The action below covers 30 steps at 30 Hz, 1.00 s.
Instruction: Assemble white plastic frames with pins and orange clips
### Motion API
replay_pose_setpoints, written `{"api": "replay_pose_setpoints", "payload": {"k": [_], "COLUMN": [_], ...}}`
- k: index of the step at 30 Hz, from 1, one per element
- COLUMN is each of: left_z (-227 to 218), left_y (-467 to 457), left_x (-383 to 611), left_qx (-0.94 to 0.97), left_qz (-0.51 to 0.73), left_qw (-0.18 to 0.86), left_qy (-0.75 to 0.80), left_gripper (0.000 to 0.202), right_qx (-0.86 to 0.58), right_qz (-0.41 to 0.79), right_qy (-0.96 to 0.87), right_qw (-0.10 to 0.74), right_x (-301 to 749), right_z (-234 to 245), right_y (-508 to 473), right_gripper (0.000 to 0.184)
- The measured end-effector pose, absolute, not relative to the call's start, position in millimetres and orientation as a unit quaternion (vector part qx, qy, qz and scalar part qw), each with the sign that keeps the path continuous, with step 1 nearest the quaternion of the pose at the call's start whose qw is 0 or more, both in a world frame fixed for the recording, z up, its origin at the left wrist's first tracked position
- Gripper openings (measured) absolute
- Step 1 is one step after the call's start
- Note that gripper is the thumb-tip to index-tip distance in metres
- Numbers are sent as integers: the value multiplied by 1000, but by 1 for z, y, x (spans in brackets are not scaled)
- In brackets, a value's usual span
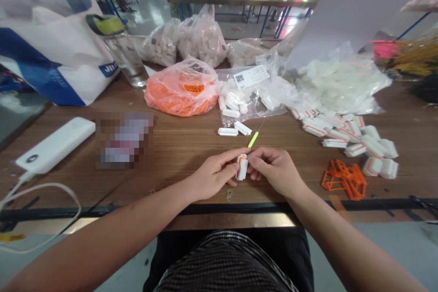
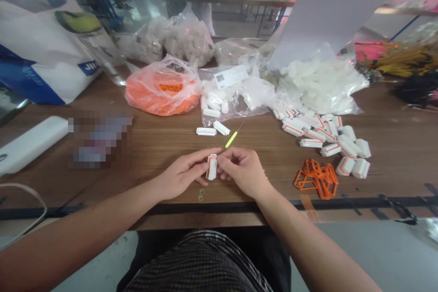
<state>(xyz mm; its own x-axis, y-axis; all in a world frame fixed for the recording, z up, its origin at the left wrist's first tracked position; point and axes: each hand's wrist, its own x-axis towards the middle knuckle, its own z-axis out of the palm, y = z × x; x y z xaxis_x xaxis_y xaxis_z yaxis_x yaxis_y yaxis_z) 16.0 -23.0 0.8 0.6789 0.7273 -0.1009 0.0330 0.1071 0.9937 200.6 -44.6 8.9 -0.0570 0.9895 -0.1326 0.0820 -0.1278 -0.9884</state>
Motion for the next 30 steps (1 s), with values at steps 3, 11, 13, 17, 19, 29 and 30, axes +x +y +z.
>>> {"api": "replay_pose_setpoints", "payload": {"k": [3,11,13,17,19,29,30], "left_z": [0,2,2,6,8,12,12], "left_y": [-22,-19,-18,-18,-19,-18,-18], "left_x": [16,21,21,21,20,19,19], "left_qx": [602,516,503,492,497,516,517], "left_qz": [256,260,261,268,272,279,280], "left_qw": [685,730,729,716,708,695,694], "left_qy": [319,365,385,415,421,416,414], "left_gripper": [40,31,29,26,26,26,26], "right_qx": [-537,-549,-548,-542,-535,-517,-515], "right_qz": [535,537,534,531,529,530,531], "right_qy": [-496,-489,-500,-516,-522,-532,-532], "right_qw": [423,413,406,398,401,410,411], "right_x": [200,197,197,198,198,199,199], "right_z": [10,11,10,8,8,6,6], "right_y": [-44,-45,-46,-46,-46,-46,-46], "right_gripper": [28,22,22,24,25,25,25]}}
